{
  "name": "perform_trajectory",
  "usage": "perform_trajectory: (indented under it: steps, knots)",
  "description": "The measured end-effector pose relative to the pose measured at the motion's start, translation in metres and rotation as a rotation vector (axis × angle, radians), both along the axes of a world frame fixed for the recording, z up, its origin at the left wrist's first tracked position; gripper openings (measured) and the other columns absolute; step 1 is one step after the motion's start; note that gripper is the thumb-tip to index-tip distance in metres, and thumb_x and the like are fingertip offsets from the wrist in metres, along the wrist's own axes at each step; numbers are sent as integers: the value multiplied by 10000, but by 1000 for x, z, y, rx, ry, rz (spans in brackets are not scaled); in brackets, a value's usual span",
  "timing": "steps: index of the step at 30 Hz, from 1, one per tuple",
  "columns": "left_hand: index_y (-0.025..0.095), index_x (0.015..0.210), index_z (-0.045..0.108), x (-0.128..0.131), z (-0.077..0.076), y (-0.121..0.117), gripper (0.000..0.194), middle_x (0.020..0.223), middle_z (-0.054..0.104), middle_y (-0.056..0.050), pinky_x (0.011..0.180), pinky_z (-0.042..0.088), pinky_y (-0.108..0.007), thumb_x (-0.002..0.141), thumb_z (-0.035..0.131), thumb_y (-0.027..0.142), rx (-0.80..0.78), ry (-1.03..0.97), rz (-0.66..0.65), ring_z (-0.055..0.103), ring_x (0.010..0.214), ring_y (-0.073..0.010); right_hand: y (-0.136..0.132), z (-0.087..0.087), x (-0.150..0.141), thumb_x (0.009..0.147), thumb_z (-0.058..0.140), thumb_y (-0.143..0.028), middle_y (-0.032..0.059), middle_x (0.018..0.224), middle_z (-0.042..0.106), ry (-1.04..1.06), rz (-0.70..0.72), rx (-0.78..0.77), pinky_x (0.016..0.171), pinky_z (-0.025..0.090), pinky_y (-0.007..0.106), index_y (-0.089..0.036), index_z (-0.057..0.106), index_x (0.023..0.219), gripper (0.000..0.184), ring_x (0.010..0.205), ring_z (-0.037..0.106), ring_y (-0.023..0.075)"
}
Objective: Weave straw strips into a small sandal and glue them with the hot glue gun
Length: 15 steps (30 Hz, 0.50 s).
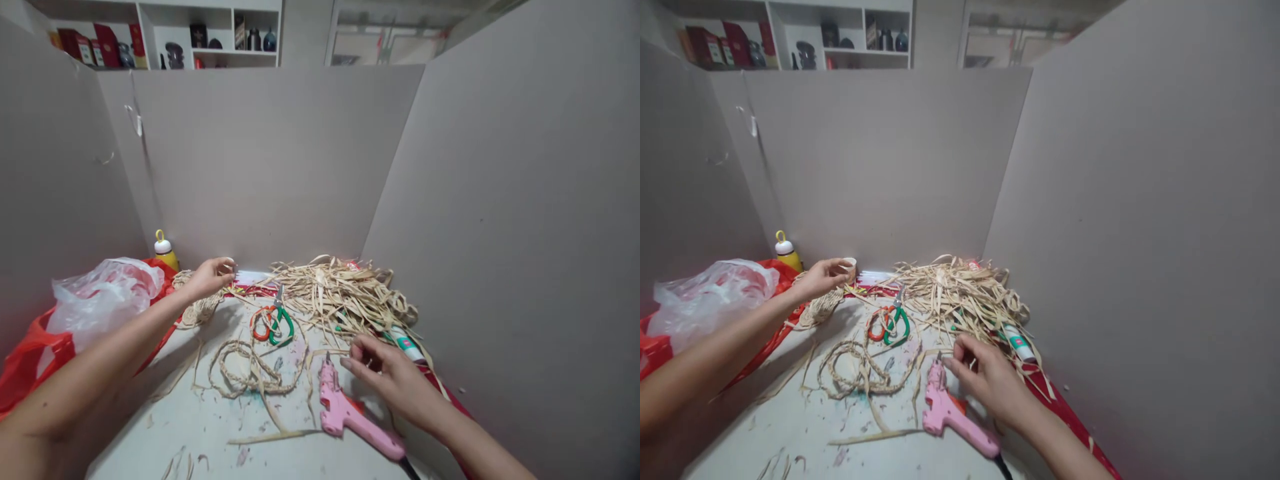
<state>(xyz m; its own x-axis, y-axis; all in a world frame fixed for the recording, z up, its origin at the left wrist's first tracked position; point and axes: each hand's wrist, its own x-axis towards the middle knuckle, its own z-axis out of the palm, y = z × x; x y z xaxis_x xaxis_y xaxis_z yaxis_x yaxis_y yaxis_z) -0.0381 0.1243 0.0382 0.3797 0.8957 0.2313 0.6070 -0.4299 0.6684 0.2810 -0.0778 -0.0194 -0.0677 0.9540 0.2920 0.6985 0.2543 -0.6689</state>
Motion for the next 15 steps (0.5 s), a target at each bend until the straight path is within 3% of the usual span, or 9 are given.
perform_trajectory:
  steps: [5,15]
  knots:
    - [155,1197,591,22,-17,28,320,1199,618,-93,831,553,-425,926,587,326,-63,303,34,635,997,-232,0,-9,4,869,552,-412,-21,624,484,127,-36,-8,547,366,272,-210,493,660,296,591,447,154]
    - [150,1227,574,82,-43,78,357,1229,599,-116,860,541,-431,912,612,312,29,728,151,623,1045,-245,-2,-17,11,915,455,-469,-11,588,466,99,-32,-31,544,381,282,-211,450,606,402,573,481,168]
